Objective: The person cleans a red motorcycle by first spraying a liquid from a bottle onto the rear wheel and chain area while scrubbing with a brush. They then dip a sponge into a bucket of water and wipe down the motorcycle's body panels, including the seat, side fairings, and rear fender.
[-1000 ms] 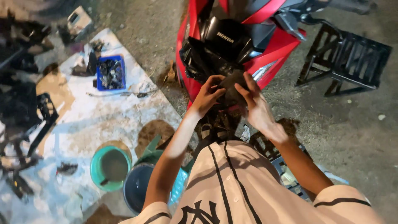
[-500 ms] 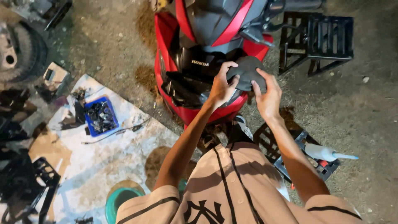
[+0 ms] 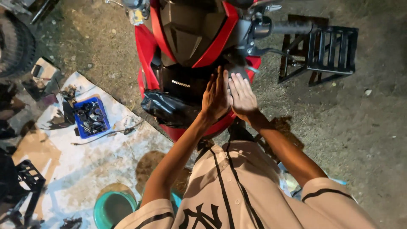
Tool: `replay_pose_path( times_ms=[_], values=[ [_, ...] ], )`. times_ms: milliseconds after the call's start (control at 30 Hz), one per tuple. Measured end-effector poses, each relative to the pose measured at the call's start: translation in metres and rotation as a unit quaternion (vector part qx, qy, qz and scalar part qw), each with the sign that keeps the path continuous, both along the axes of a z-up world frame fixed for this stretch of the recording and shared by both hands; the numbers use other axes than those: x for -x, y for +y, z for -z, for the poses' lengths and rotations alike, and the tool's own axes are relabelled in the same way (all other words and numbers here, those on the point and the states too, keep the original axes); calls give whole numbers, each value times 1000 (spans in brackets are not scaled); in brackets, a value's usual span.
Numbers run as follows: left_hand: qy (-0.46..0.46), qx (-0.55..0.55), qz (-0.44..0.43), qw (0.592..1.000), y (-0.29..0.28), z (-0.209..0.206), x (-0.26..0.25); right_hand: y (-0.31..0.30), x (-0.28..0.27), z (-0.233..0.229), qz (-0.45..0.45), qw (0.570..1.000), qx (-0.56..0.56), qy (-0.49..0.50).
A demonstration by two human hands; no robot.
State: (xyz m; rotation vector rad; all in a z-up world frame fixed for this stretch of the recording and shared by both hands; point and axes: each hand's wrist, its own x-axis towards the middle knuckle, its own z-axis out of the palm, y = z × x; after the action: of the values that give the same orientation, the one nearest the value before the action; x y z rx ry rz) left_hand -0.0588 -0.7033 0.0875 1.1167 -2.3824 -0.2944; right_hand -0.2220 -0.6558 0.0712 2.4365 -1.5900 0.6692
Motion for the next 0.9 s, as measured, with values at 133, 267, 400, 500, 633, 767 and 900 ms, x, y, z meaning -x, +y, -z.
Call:
replay_pose_path(
  times_ms=[133,267,400,500,633,767,900],
  values=[
    [-57,30,-50,997,-23,0,42,-39,53,30,6,998,-59,-21],
    [-120,-96,-52,987,-42,-3,78,-70,91,-8,-42,990,-97,-89],
    [-206,-87,-67,972,-32,-2,79,-68,86,-29,-126,980,-81,-130],
    [-272,52,-131,952,-6,12,52,-51,57,-4,-154,976,-25,-154],
    [-308,99,-187,927,5,-15,15,-47,12,-4,-139,971,-124,-150],
    [-274,102,-184,938,12,-21,7,-49,3,-14,-155,982,-90,-62],
    [-128,105,-139,976,-5,-29,39,-54,40,-38,-148,969,-78,-179]
  ],
)
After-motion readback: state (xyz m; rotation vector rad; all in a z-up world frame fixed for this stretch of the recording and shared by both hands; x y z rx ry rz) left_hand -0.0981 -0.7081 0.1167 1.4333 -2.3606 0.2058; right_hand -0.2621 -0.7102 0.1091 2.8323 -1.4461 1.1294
